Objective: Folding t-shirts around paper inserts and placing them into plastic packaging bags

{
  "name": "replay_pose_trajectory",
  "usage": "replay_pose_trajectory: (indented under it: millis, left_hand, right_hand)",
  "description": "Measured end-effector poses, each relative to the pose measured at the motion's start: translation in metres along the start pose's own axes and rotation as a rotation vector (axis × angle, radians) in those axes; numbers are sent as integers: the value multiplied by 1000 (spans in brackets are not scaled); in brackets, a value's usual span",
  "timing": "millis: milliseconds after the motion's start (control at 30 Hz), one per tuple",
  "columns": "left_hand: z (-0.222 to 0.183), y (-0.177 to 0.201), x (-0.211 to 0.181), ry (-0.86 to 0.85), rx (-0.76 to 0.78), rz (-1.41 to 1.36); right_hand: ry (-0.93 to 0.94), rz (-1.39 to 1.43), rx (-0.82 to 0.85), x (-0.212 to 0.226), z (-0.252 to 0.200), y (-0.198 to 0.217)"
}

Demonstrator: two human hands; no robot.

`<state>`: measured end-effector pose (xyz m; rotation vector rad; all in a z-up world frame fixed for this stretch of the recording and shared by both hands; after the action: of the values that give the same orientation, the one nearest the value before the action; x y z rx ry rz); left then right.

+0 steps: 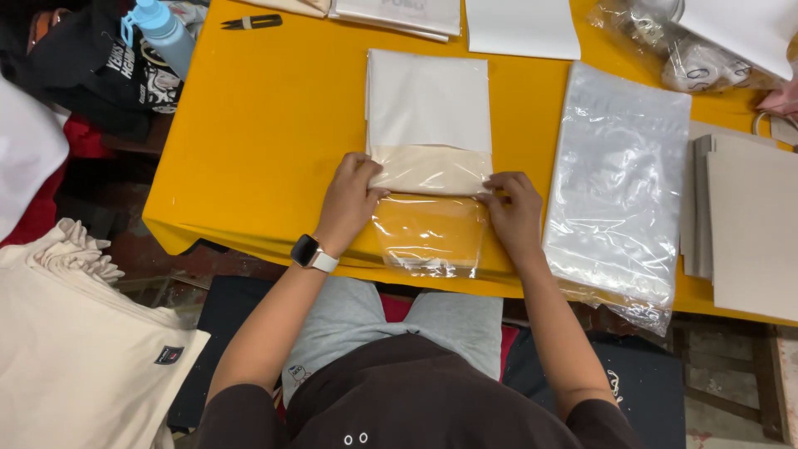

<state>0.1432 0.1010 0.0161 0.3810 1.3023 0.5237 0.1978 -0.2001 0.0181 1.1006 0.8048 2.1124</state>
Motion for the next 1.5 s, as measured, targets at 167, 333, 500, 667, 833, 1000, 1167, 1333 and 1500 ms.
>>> replay_pose_trajectory:
  millis: [167,333,500,667,833,1000,1167,1333,1500]
  left_hand:
    - [23,-1,-1,2,-12,87]
    - [30,21,-36,13,100,261]
    - [36,-34,-9,-325,434,484]
    - [25,-31,-3,-387,458,495]
    - [24,-18,-9,-470,383,526]
    - [19,-31,8,-519,395,568]
    - [19,-30,9,-523,389,539]
    - [18,-29,9,-513,394,537]
    - [20,-28,8,-502,427,460]
  right_hand:
    - [34,-27,-60,-12,22,-1]
    - [51,-82,105,63,13,-5]
    - [240,172,638,181,-47,-73]
    - [259,206,855,191,-69,-42]
    - [158,172,562,182,-47,-61]
    - [83,69,550,190,-53,-74]
    - [27,24,520,196,-56,-81]
    - [370,-110,333,195,-74,-55]
    - [231,-406,453,74,-147,70]
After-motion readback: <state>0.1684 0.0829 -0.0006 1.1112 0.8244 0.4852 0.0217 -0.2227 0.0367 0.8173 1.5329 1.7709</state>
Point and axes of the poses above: each hand's wrist, its own z-axis towards the middle knuckle, its own y-axis out of the back of the hand, x = y × z, the point moved 5 cm from there along z, towards the middle knuckle, and after that the axes turned 10 degrees about -z, right-handed, at the moved point
